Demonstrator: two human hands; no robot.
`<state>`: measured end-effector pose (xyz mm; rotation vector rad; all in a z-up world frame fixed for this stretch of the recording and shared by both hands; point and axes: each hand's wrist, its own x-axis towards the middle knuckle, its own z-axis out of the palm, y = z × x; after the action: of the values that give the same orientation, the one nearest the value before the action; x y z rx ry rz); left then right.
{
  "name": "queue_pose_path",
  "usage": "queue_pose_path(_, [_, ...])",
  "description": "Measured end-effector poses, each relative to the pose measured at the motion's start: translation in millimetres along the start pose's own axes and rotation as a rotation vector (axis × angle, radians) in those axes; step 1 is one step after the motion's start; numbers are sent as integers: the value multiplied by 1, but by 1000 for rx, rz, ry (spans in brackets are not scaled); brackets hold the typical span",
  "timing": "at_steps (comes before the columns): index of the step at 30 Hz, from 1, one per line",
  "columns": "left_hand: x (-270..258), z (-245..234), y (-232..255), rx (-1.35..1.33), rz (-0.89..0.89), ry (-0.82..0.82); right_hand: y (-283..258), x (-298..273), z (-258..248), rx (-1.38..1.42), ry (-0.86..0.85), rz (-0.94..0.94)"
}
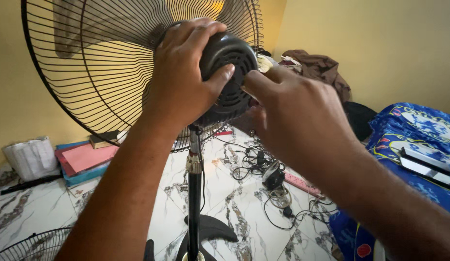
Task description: The person uses a screwdriver to remove and reattach the rear cover of a standing fan. They unscrew the cover, set it aside, and then reposition and fasten it back onto the fan's motor housing.
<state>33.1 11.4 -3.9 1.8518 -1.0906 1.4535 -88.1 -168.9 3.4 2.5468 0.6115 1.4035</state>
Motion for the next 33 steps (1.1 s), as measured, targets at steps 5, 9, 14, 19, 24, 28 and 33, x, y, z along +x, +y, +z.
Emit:
queue_pose_path(5, [0, -1, -3, -15, 33, 37, 9, 4, -6, -139, 23, -120])
queue_pose_path(9, [2, 1, -1, -38, 3, 61, 2, 15, -5, -119, -275, 125])
queue_pose_path(14, [5, 1, 3, 14, -68, 56, -5, 11, -9, 154, -103, 161])
queue_pose_path(19, [4, 5, 6, 19, -86, 77, -6, 12, -17, -35, -89, -17])
queue_pose_path(24, [5, 5, 11, -6, -83, 128, -9, 20, -17, -173, -369, 85])
queue_pose_path(28, [5, 6, 16, -20, -76, 139, -1, 22, -8, 128, -384, 287])
queue_pose_path(33, [8, 3, 15, -12, -79, 133, 6, 13, -4, 160, -152, 109])
